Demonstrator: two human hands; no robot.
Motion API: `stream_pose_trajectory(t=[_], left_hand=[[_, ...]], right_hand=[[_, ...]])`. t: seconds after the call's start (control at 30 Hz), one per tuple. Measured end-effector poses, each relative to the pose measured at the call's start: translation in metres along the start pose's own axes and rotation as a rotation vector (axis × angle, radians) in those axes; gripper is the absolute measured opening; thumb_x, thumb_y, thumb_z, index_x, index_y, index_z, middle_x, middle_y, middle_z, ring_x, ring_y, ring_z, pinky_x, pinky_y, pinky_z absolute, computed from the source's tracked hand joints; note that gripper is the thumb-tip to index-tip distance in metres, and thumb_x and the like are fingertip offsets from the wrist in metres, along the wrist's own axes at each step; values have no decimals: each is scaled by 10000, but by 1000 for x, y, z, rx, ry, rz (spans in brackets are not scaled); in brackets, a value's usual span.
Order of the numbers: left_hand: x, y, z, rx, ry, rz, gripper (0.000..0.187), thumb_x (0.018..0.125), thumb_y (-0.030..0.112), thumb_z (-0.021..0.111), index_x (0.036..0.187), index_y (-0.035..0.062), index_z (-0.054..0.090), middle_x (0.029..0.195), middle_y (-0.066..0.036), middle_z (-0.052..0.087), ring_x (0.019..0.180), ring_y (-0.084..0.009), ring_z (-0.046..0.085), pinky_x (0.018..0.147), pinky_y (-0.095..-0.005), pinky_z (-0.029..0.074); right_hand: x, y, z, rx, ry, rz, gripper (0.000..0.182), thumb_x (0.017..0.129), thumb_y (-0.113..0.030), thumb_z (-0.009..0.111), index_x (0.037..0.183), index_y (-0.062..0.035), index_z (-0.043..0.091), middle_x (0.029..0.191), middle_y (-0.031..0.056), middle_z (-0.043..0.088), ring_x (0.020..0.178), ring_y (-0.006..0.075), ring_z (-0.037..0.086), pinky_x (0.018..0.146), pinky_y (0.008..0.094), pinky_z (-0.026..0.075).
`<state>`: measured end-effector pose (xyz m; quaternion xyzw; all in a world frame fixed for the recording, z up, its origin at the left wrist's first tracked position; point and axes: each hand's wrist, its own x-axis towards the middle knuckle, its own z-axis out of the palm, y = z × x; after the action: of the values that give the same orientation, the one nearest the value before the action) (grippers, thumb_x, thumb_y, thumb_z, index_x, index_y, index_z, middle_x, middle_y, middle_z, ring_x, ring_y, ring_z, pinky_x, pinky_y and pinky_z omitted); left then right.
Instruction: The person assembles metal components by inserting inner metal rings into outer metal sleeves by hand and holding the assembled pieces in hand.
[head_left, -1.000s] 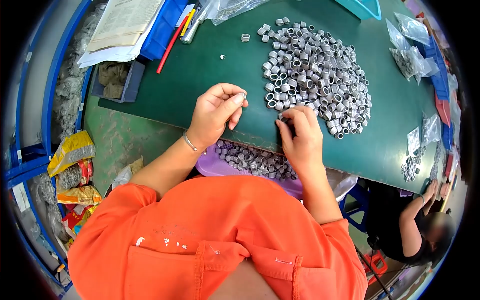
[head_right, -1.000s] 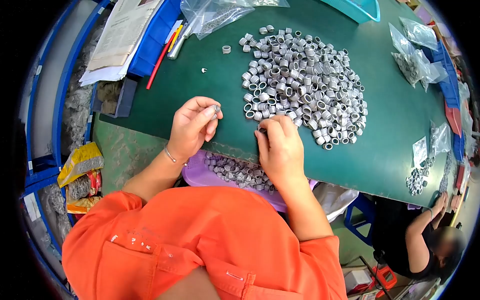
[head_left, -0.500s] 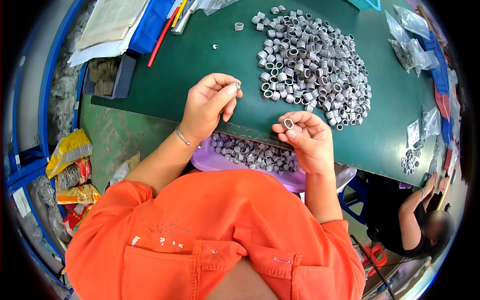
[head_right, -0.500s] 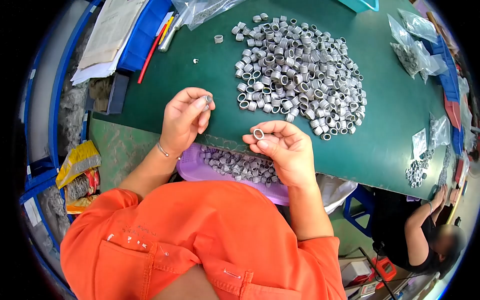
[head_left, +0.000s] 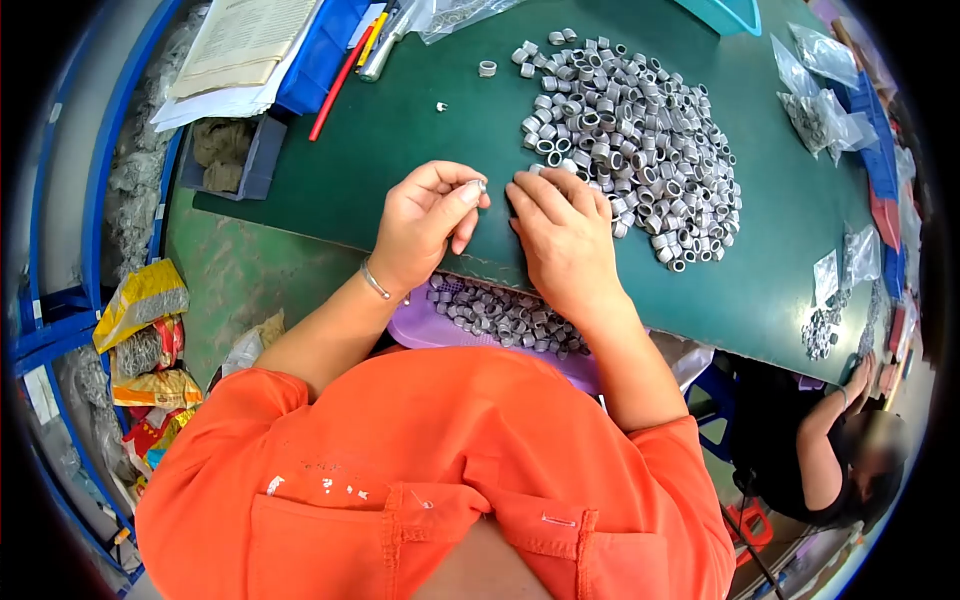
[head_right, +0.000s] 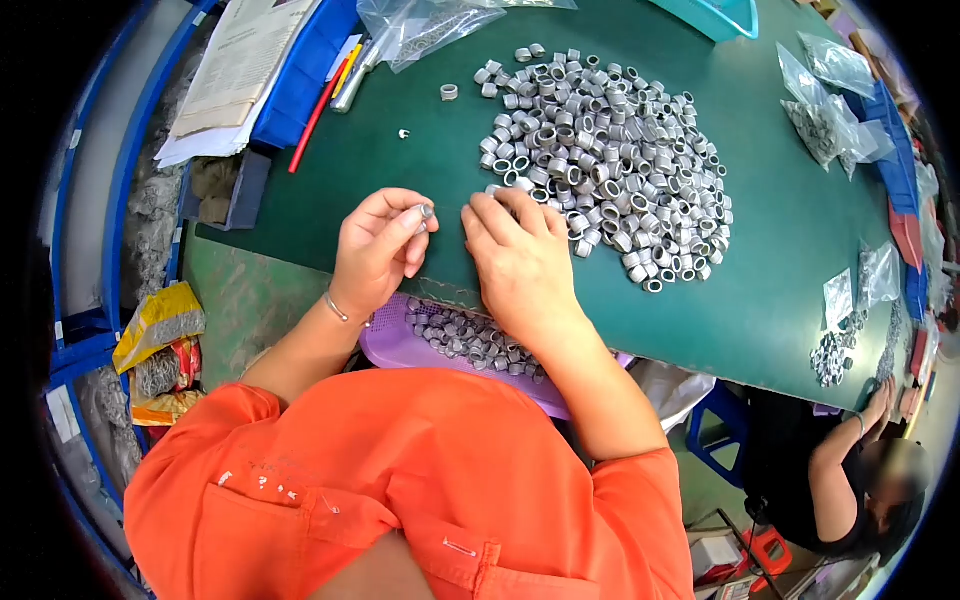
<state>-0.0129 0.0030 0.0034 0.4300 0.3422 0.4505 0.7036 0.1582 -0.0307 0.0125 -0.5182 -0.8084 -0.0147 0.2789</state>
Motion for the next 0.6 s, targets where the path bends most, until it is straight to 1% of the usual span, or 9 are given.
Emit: stream_pose_trajectory(t=[0.07,0.13,0.2,0.27,0.3,0.33,0.4,0.5,0.6], left_hand=[[-2,-1,0,2,5,-15,129,869,72,495,952,-19,532,818,-92,567,540,-63,465,413,-172,375],[0,-1,1,-19,9,-10,131,869,71,493,954,-21,530,817,-93,567,539,-62,464,414,-171,375],[2,0,3,-20,3,-27,131,869,71,490,953,-22,529,817,-92,567,542,-61,464,418,-171,377],[2,1,3,6,0,-37,133,869,74,489,952,-22,530,819,-92,568,545,-60,463,422,-170,378],[2,1,2,34,-4,-30,135,869,78,491,951,-22,532,823,-90,569,548,-60,464,425,-169,378],[2,1,2,31,-1,-32,135,869,78,491,951,-22,532,823,-90,569,548,-60,464,425,-169,378],[2,-1,1,7,-8,-19,140,868,79,492,955,-22,532,826,-90,569,550,-62,467,423,-168,377],[2,-1,0,13,-16,-15,145,869,81,492,962,-22,533,828,-91,568,552,-62,469,421,-167,376],[2,0,2,-1,-2,-15,138,862,78,507,949,-24,537,815,-89,569,535,-65,468,420,-175,373]], right_hand=[[-12,-1,-5,13,-32,18,315,676,-34,559,990,-29,581,1046,45,549,972,212,510,777,335,389],[-25,2,-8,149,-72,30,313,678,-29,562,990,-26,578,1046,41,548,991,211,499,779,347,390],[-34,3,-16,172,-90,44,315,675,-9,586,989,-24,578,1043,55,547,989,238,497,792,360,392],[-38,6,-28,368,-31,64,324,672,17,602,992,-28,579,1038,89,544,965,271,504,805,368,395],[-44,12,-31,360,90,105,312,677,32,612,981,-38,589,1022,119,538,939,294,504,820,375,395],[-50,18,-29,281,218,189,259,692,42,593,939,-38,598,937,116,549,863,280,512,768,358,407],[-57,26,-30,114,296,404,196,695,18,622,883,-36,604,844,96,548,763,264,508,686,336,408],[-53,30,-26,68,254,363,153,685,-11,658,823,-37,596,789,78,548,699,251,498,624,331,394],[-52,27,-30,32,201,353,157,671,-39,685,792,-44,586,792,70,553,699,250,498,623,336,395]])
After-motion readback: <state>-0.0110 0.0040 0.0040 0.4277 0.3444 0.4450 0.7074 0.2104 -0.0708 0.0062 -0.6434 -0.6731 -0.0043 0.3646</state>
